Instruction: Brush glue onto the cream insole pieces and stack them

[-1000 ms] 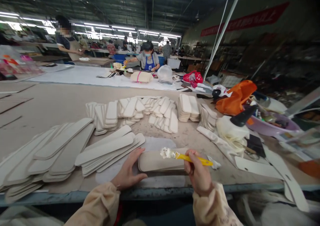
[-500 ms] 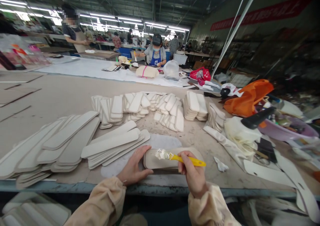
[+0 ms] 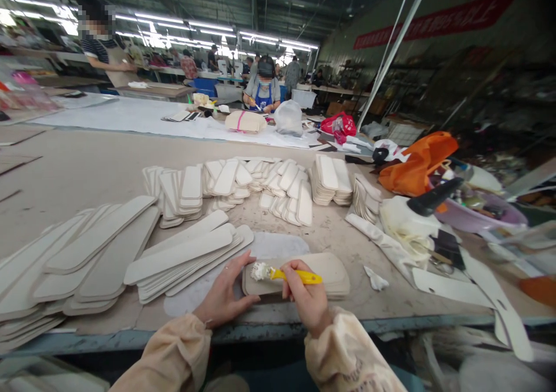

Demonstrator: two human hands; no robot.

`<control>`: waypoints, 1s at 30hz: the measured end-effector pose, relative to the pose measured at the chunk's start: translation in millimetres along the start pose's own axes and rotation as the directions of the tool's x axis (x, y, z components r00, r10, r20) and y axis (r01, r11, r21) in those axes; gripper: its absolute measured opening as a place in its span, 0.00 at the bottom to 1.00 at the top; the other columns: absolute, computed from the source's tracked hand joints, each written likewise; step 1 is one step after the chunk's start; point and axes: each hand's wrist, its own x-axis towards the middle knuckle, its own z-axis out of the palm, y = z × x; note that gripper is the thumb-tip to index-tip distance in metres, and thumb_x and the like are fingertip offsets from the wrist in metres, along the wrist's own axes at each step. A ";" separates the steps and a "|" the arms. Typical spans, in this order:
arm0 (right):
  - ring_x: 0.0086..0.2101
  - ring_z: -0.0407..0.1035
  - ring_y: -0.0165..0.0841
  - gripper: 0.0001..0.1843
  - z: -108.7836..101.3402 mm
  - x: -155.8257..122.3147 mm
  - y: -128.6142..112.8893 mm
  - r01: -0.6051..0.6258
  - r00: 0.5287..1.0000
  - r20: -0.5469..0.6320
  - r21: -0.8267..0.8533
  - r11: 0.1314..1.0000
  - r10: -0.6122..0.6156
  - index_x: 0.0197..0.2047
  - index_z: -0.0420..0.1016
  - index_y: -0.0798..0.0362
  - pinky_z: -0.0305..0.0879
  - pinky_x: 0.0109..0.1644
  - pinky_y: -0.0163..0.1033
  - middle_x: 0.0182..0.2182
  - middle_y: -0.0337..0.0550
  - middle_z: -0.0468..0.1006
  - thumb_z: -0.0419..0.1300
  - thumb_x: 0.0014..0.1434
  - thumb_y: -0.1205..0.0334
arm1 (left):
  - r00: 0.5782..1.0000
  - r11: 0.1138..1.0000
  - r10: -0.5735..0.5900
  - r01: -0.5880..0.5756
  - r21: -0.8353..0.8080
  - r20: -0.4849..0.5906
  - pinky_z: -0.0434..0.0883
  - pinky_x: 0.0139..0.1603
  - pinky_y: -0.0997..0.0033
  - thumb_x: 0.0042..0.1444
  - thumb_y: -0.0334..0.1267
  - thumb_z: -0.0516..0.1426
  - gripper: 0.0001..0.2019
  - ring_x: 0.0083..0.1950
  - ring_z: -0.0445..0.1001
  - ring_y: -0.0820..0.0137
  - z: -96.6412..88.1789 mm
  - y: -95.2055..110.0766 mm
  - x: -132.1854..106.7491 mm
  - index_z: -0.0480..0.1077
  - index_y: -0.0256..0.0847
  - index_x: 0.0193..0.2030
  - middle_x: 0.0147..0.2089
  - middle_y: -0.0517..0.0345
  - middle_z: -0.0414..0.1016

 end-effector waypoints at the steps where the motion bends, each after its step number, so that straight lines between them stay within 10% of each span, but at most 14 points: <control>1: 0.18 0.57 0.25 0.17 -2.5 0.0 1.1 -0.002 1.000 -0.011 -0.014 1.000 0.002 0.32 0.68 0.53 0.54 0.23 0.30 0.15 0.31 0.66 0.54 0.64 0.48 | 1.000 1.000 0.002 -0.002 0.008 0.003 0.61 0.64 0.50 0.51 0.46 0.62 0.43 0.63 0.64 0.56 -0.2 0.1 0.2 0.43 0.46 0.69 0.63 0.46 0.65; 22: 0.20 0.61 0.32 0.16 -119.9 -12.7 -4.6 -0.103 0.872 -0.484 -0.318 0.942 -0.068 0.29 0.69 0.50 0.54 0.25 0.36 0.14 0.33 0.67 0.54 0.60 0.47 | 1.000 0.990 -0.019 0.018 0.140 0.008 0.64 0.63 0.50 0.53 0.46 0.61 0.40 0.63 0.66 0.55 -1.6 -0.6 3.0 0.46 0.46 0.68 0.62 0.47 0.67; 30: 0.19 0.57 0.29 0.18 -94.3 -23.4 -13.6 0.022 0.880 -0.466 -0.160 0.987 -0.095 0.33 0.70 0.52 0.53 0.24 0.35 0.15 0.33 0.66 0.57 0.60 0.45 | 0.999 0.992 -0.039 0.035 0.117 0.028 0.61 0.64 0.48 0.53 0.46 0.61 0.39 0.64 0.63 0.54 -3.3 5.5 1.9 0.49 0.44 0.68 0.64 0.43 0.64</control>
